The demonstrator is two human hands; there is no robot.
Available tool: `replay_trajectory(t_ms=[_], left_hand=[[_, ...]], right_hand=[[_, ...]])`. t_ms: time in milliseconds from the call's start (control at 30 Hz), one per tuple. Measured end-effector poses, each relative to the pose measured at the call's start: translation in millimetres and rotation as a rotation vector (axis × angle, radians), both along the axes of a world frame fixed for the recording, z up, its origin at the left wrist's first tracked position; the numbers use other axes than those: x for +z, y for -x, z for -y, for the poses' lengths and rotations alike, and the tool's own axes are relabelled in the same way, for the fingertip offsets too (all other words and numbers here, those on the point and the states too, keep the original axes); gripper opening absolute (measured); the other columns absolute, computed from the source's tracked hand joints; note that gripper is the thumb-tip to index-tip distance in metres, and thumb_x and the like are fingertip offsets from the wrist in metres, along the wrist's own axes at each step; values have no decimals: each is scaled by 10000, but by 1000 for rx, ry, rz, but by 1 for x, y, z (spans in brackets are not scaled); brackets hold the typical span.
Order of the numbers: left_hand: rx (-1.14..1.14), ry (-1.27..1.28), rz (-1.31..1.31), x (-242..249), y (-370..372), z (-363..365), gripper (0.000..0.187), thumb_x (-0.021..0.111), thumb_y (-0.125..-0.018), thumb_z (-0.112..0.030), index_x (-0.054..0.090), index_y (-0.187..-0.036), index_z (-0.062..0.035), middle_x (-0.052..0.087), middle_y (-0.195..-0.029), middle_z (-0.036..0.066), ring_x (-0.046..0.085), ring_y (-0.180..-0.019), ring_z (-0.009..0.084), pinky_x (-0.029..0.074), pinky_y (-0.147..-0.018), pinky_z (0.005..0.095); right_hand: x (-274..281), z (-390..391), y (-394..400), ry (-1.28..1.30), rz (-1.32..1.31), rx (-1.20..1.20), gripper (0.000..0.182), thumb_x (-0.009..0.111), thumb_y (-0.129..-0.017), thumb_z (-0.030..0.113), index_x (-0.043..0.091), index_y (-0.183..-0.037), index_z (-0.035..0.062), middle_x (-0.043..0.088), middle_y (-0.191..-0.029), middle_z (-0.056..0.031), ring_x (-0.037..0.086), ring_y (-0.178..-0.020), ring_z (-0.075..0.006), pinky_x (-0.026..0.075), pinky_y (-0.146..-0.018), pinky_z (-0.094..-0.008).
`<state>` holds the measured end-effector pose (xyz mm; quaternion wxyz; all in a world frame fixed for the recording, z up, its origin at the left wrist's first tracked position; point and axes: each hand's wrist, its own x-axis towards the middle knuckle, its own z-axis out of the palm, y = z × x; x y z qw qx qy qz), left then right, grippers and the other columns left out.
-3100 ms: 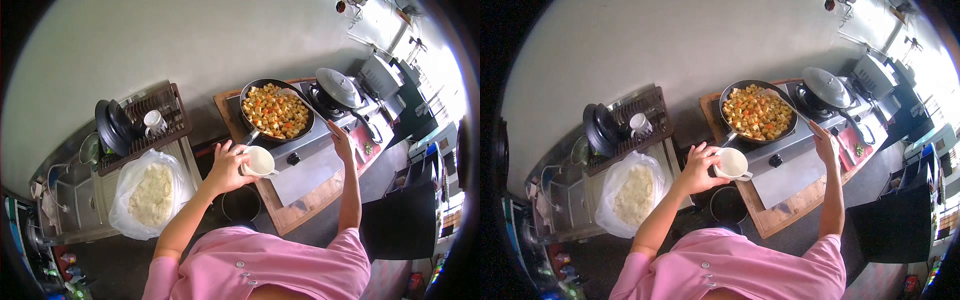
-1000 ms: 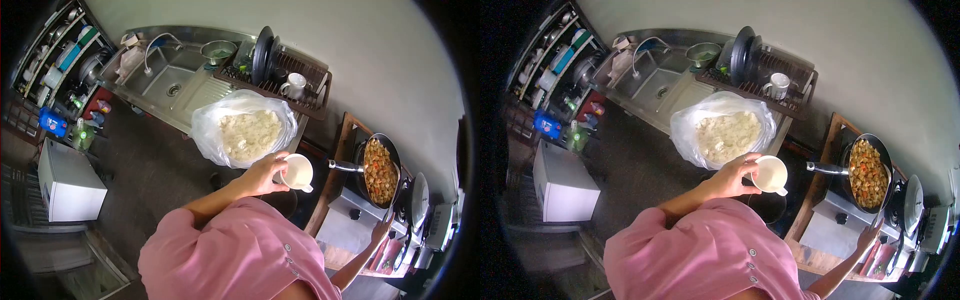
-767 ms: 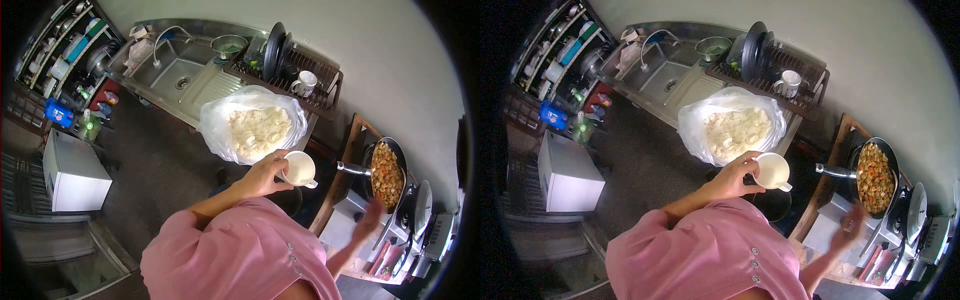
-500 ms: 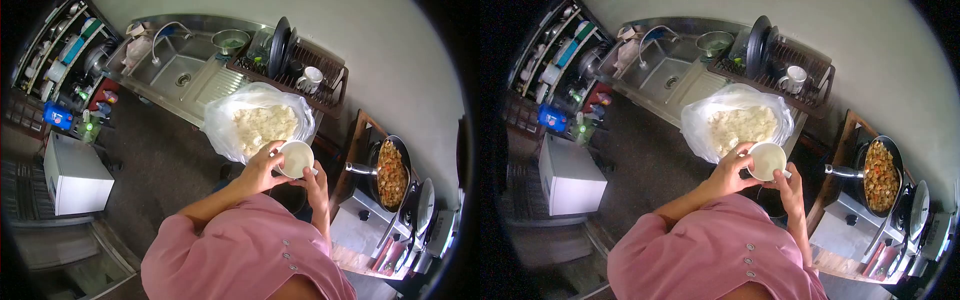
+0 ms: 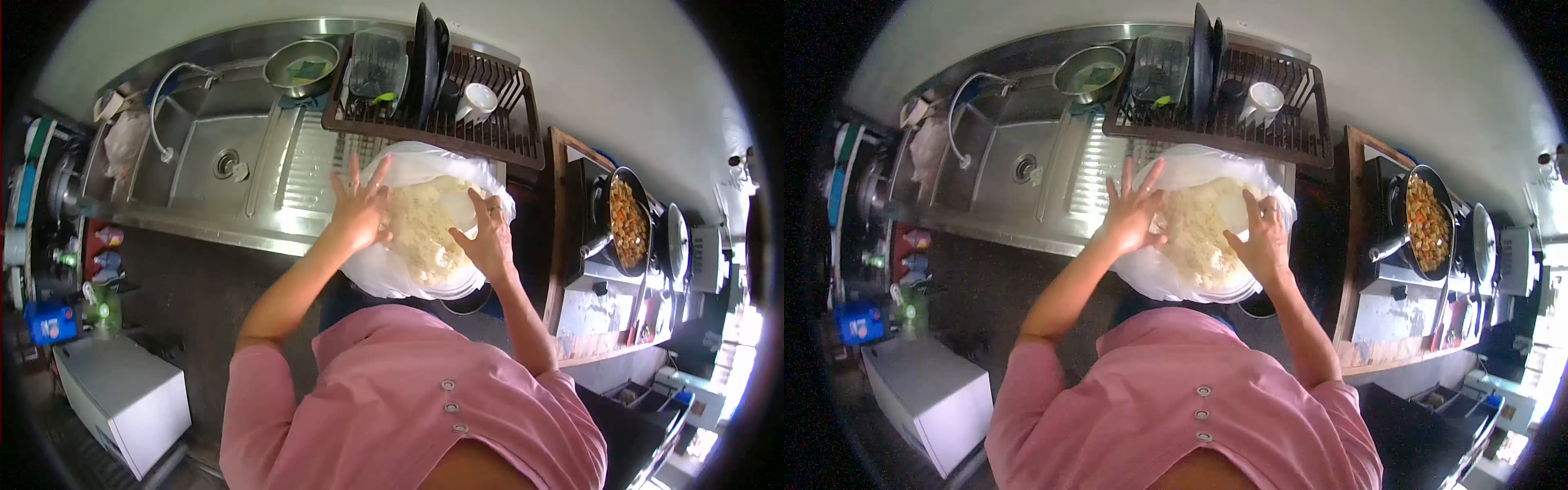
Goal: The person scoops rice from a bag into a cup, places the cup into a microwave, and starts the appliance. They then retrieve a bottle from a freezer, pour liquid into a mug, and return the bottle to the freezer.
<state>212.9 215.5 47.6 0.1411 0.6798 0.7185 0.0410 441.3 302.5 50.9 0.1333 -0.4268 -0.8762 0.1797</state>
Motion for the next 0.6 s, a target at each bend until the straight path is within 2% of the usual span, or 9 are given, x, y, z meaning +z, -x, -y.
replay_trajectory(t_ms=[67, 100, 200, 333, 400, 433, 500, 533, 600], left_hand=[[29, 24, 292, -20, 11, 4, 738, 819, -601, -283, 504, -1227, -53, -46, -1549, 99, 197, -1313, 552, 352, -1031, 580], [41, 60, 340, -7, 11, 4, 786, 792, -617, -168, 405, -1292, -53, -18, -1549, 91, 238, -1287, 566, 461, -956, 513], [54, 29, 317, -11, 24, 0, 801, 753, -611, -69, 379, -1319, -46, 15, -1545, 98, 359, -1208, 555, 514, -879, 497], [55, -28, 280, -18, 33, 1, 749, 693, -640, -8, 383, -1319, -61, 66, -1544, 79, 432, -1147, 527, 516, -861, 481], [58, -81, 290, -26, 34, 2, 734, 678, -644, 12, 386, -1314, -60, 119, -1538, 80, 460, -1128, 508, 513, -844, 481], [64, -93, 317, -30, 34, 3, 716, 651, -651, 23, 393, -1313, -72, 118, -1539, 67, 472, -1113, 511, 504, -855, 487], [79, -124, 365, -34, 35, 2, 686, 597, -666, 45, 409, -1310, -97, 115, -1541, 40, 495, -1083, 519, 485, -876, 500], [98, -95, 369, -32, 35, 2, 690, 589, -666, 53, 407, -1315, -92, 125, -1539, 45, 509, -1075, 494, 484, -878, 490], [138, -32, 382, -27, 33, 0, 699, 574, -665, 70, 403, -1325, -81, 145, -1534, 54, 537, -1060, 445, 483, -882, 469]], right_hand=[[-6, 10, 18, -45, 3, -42, 752, 778, -648, 172, 429, -1303, 54, 452, -1124, -204, 488, -1038, -370, 453, -871, -449], [-7, 15, 27, -66, -1, -57, 756, 778, -646, 169, 427, -1306, 57, 453, -1115, -204, 484, -1036, -371, 453, -867, -455], [-14, 28, 36, -106, -8, -41, 766, 778, -638, 142, 435, -1321, 81, 461, -1092, -196, 493, -1019, -370, 460, -847, -451], [8, 38, 38, -57, -3, -39, 778, 766, -638, 84, 437, -1343, 79, 479, -1085, -186, 532, -997, -360, 478, -820, -426], [8, 21, 45, -102, -70, -58, 843, 754, -620, 75, 367, -1369, 65, 435, -1106, -202, 471, -1019, -383, 440, -868, -476], [7, 15, 55, -111, -39, -73, 829, 735, -611, 46, 361, -1350, 27, 434, -1092, -196, 466, -1024, -380, 430, -881, -472], [-12, 11, 67, -197, 75, -35, 795, 718, -605, 23, 371, -1321, 9, 428, -1093, -197, 462, -1039, -385, 426, -880, -475], [-21, 10, 72, -244, 132, -14, 779, 709, -602, 12, 377, -1306, -1, 425, -1094, -198, 460, -1046, -387, 424, -880, -477], [-27, 22, 71, -186, 84, 22, 763, 703, -576, -22, 396, -1274, -3, 413, -1132, -198, 474, -1054, -389, 448, -862, -453]])
